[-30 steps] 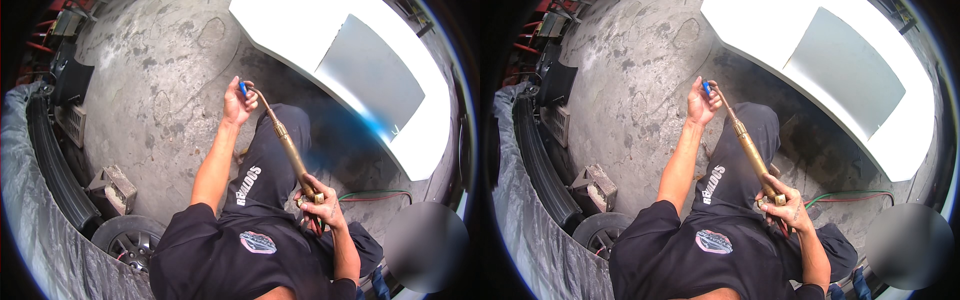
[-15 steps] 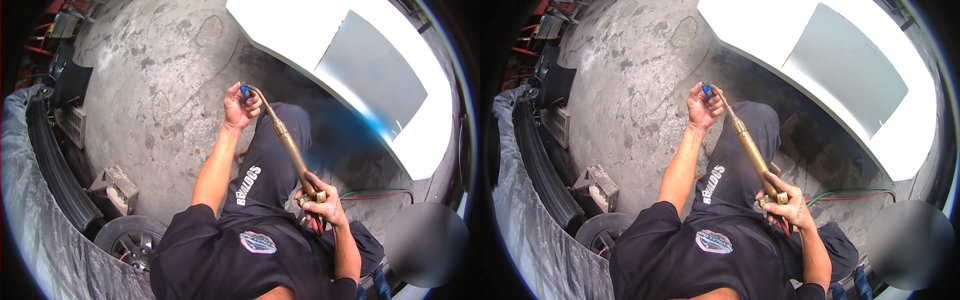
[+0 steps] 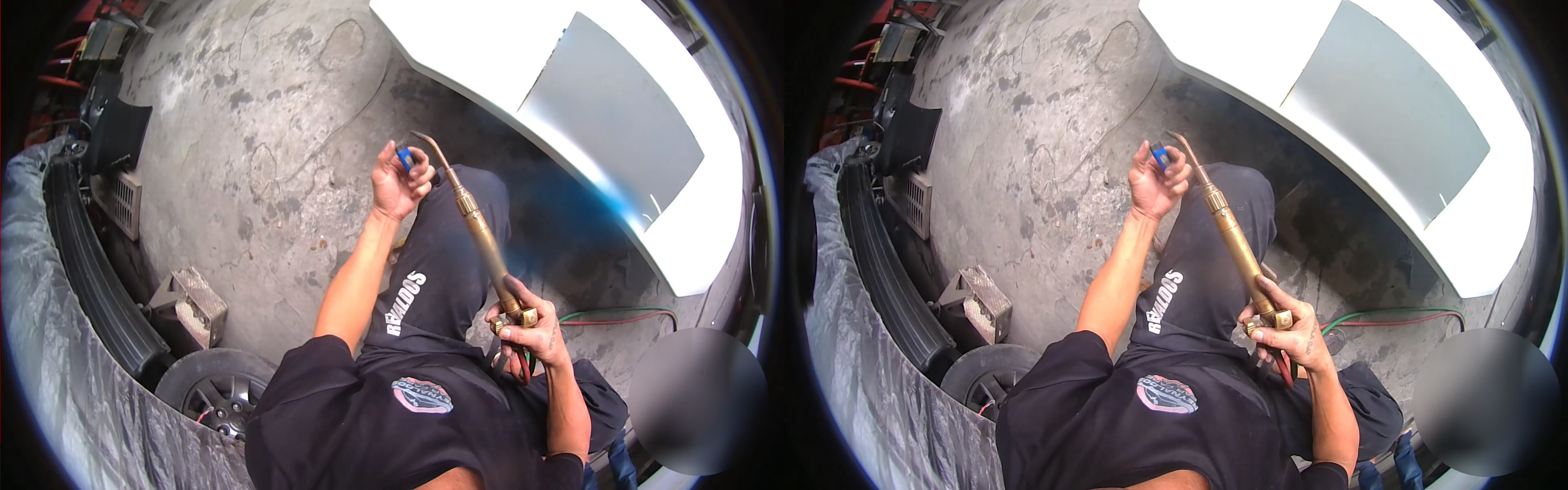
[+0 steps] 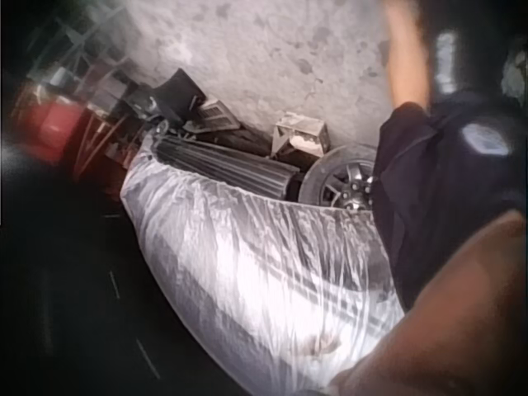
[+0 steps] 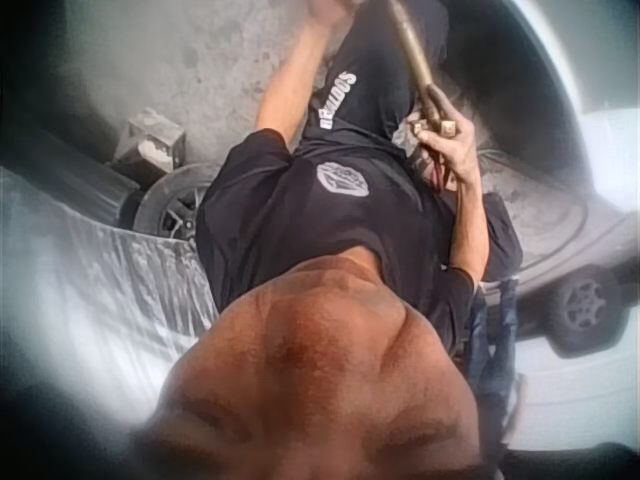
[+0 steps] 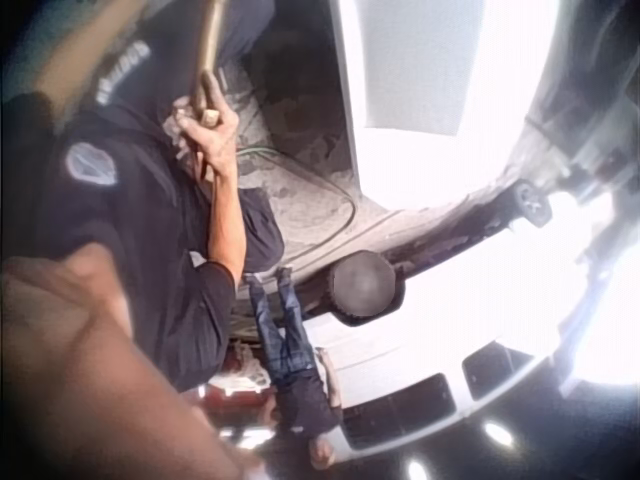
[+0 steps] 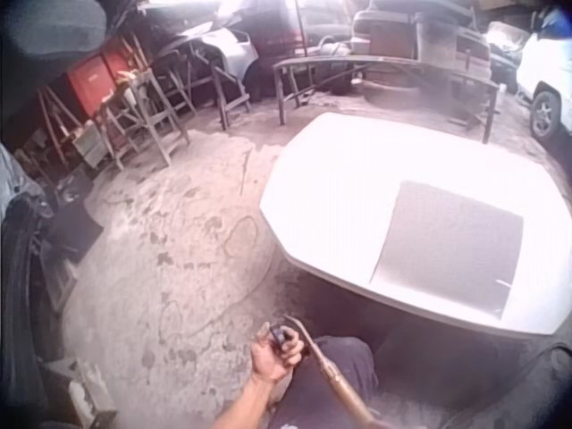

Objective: The recorder uses a brazing torch and filler rod to join metal components on a white automotive panel.

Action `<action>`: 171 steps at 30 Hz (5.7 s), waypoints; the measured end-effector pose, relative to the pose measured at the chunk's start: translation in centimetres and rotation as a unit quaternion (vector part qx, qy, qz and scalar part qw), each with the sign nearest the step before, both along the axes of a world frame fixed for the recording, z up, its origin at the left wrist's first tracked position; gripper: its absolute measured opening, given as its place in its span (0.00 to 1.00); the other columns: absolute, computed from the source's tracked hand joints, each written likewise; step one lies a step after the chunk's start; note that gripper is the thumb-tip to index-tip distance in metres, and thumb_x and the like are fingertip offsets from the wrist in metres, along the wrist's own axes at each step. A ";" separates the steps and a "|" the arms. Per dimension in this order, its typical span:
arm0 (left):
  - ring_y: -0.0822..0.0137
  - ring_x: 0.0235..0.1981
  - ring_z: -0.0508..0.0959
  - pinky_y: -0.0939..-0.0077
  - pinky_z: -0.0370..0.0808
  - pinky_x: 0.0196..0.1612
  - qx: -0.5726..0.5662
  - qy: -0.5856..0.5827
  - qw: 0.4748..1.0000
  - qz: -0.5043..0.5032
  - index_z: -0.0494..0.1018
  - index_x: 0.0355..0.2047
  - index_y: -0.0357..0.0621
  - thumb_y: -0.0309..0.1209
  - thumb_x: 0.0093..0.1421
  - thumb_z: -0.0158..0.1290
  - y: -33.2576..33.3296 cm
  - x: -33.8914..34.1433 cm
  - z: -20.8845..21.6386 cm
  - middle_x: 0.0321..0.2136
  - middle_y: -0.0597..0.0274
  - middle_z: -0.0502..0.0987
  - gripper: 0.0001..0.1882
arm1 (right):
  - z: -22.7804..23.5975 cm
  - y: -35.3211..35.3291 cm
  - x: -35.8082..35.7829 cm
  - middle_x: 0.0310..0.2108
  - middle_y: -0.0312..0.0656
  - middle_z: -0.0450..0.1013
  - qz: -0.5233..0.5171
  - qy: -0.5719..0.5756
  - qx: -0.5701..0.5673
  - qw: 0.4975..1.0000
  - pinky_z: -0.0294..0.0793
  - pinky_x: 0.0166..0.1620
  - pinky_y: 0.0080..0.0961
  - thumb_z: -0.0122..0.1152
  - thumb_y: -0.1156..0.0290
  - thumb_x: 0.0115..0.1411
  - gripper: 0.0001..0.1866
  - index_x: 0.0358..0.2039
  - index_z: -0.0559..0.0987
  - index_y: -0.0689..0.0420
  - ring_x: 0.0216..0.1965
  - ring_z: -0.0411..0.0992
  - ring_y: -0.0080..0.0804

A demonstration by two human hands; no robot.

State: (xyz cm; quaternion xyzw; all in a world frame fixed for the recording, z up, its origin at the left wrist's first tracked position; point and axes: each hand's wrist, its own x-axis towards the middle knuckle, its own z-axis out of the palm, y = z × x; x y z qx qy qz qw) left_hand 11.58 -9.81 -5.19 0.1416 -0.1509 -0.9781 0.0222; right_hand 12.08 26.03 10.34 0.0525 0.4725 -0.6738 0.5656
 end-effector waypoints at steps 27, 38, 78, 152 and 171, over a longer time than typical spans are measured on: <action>0.77 0.22 0.67 0.80 0.63 0.23 -0.180 -0.182 0.967 0.011 0.78 0.41 0.43 0.47 0.71 0.53 1.0 2.1 -3.5 0.22 0.70 0.69 0.18 | -0.1 0.0 0.5 0.44 0.53 0.78 0.010 0.013 -0.014 1.000 0.80 0.27 0.22 0.67 0.89 0.55 0.48 0.75 0.61 0.53 0.26 0.77 0.26; 0.39 0.54 0.76 0.47 0.74 0.56 -0.833 -0.374 0.395 -0.098 0.78 0.52 0.43 0.45 0.58 0.63 -5.1 8.6 -16.9 0.48 0.41 0.77 0.26 | 0.1 -3.1 0.7 0.43 0.47 0.78 0.046 0.134 0.000 0.990 0.80 0.27 0.21 0.70 0.84 0.58 0.34 0.63 0.70 0.53 0.29 0.77 0.25; 0.45 0.47 0.77 0.50 0.76 0.50 -0.853 -0.325 0.408 0.022 0.79 0.45 0.42 0.28 0.54 0.60 -7.8 12.9 -19.1 0.41 0.47 0.78 0.16 | -3.1 -9.2 0.3 0.46 0.55 0.75 0.043 0.145 -0.083 0.985 0.77 0.27 0.23 0.64 0.67 0.66 0.15 0.49 0.77 0.63 0.25 0.76 0.27; 0.70 0.27 0.65 0.73 0.61 0.30 -0.134 0.037 0.990 0.019 0.77 0.35 0.46 0.54 0.69 0.55 -6.2 2.5 -0.6 0.23 0.68 0.66 0.23 | -3.4 -2.5 0.1 0.42 0.66 0.77 -0.029 -0.048 -0.074 0.996 0.80 0.21 0.26 0.70 0.55 0.58 0.49 0.74 0.59 0.63 0.20 0.77 0.37; 0.37 0.43 0.77 0.44 0.74 0.46 -0.849 -0.308 0.414 0.117 0.76 0.43 0.40 0.33 0.61 0.59 -6.9 4.8 -22.6 0.40 0.39 0.77 0.13 | -4.2 -4.8 0.3 0.42 0.64 0.76 -0.061 -0.032 -0.074 0.995 0.82 0.22 0.26 0.70 0.61 0.60 0.44 0.74 0.62 0.55 0.33 0.79 0.39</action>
